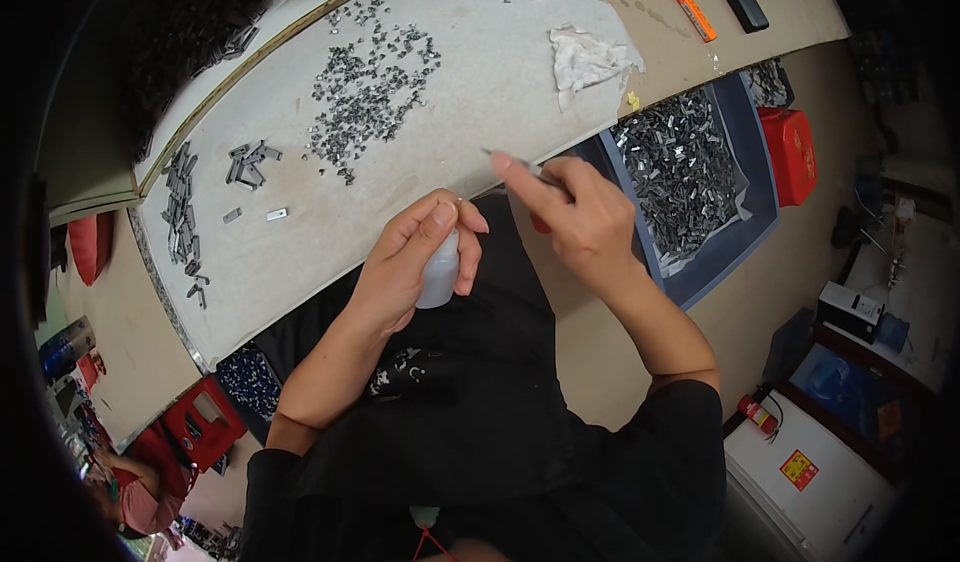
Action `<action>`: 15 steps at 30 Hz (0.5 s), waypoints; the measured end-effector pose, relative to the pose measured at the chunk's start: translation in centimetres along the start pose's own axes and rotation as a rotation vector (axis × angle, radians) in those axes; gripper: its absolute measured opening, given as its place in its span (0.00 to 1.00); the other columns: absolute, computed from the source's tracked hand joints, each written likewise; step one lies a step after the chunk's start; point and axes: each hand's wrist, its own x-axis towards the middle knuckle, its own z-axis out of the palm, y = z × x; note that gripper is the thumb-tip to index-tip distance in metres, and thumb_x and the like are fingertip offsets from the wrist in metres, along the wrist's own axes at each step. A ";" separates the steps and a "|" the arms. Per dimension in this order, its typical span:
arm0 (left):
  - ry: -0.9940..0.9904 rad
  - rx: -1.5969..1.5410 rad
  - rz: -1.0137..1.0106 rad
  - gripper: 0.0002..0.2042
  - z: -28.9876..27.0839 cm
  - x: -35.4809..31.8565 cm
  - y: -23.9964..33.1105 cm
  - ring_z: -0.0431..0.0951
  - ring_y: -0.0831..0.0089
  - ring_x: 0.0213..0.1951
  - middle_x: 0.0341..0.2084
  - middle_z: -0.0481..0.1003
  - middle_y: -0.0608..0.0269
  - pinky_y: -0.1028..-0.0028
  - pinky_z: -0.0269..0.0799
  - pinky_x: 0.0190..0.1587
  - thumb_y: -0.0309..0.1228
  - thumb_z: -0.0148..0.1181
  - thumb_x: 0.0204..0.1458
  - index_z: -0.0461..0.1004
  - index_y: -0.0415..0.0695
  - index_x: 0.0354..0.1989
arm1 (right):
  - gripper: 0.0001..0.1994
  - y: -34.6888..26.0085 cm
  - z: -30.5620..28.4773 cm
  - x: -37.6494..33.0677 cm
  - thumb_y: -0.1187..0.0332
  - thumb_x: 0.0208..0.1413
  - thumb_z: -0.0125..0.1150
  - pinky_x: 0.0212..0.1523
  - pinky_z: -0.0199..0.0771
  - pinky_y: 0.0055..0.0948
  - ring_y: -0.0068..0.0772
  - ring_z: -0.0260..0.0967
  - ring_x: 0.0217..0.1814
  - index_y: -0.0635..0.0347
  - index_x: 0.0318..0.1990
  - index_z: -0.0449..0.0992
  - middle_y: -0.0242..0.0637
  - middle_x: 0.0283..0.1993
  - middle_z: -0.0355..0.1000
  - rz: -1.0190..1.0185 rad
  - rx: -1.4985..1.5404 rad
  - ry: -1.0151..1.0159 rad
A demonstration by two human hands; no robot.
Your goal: The person applies glue from a glue bottle to small metal components and assembles them by hand at a factory workbench.
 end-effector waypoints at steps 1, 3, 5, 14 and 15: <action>0.015 0.004 0.007 0.13 0.0 0.0 0.0 0.67 0.79 0.19 0.16 0.67 0.64 0.81 0.64 0.25 0.39 0.41 0.57 0.65 0.41 0.32 | 0.26 0.3 0.1 -0.3 0.76 0.28 0.56 0.16 0.62 0.19 0.22 0.59 0.18 0.42 0.42 0.75 0.29 0.23 0.61 0.044 -0.011 0.017; 0.031 0.009 0.013 0.12 0.0 0.0 0.0 0.68 0.79 0.20 0.17 0.68 0.64 0.81 0.65 0.25 0.38 0.42 0.57 0.64 0.42 0.31 | 0.26 -0.6 -0.1 -0.3 0.76 0.28 0.56 0.16 0.62 0.19 0.22 0.59 0.18 0.43 0.43 0.75 0.29 0.24 0.61 -0.063 0.011 0.023; 0.025 -0.008 0.049 0.11 -0.2 0.0 -0.3 0.70 0.78 0.21 0.18 0.69 0.63 0.81 0.65 0.25 0.38 0.43 0.56 0.64 0.42 0.31 | 0.26 -0.5 0.2 -0.2 0.78 0.29 0.55 0.16 0.62 0.18 0.22 0.60 0.19 0.45 0.43 0.75 0.29 0.23 0.61 -0.203 0.012 0.033; 0.042 -0.023 0.048 0.13 -0.6 0.5 -0.6 0.69 0.79 0.24 0.18 0.67 0.66 0.80 0.65 0.29 0.39 0.42 0.57 0.66 0.42 0.30 | 0.26 0.3 0.4 0.1 0.77 0.29 0.55 0.15 0.58 0.17 0.20 0.57 0.17 0.43 0.43 0.75 0.28 0.22 0.59 -0.024 0.034 0.020; 0.034 -0.026 0.050 0.13 -0.7 0.5 -0.5 0.69 0.79 0.24 0.18 0.67 0.66 0.80 0.65 0.29 0.39 0.42 0.57 0.66 0.42 0.30 | 0.27 0.0 0.4 0.0 0.77 0.29 0.55 0.15 0.58 0.18 0.20 0.57 0.17 0.41 0.43 0.74 0.28 0.22 0.59 -0.121 0.035 0.033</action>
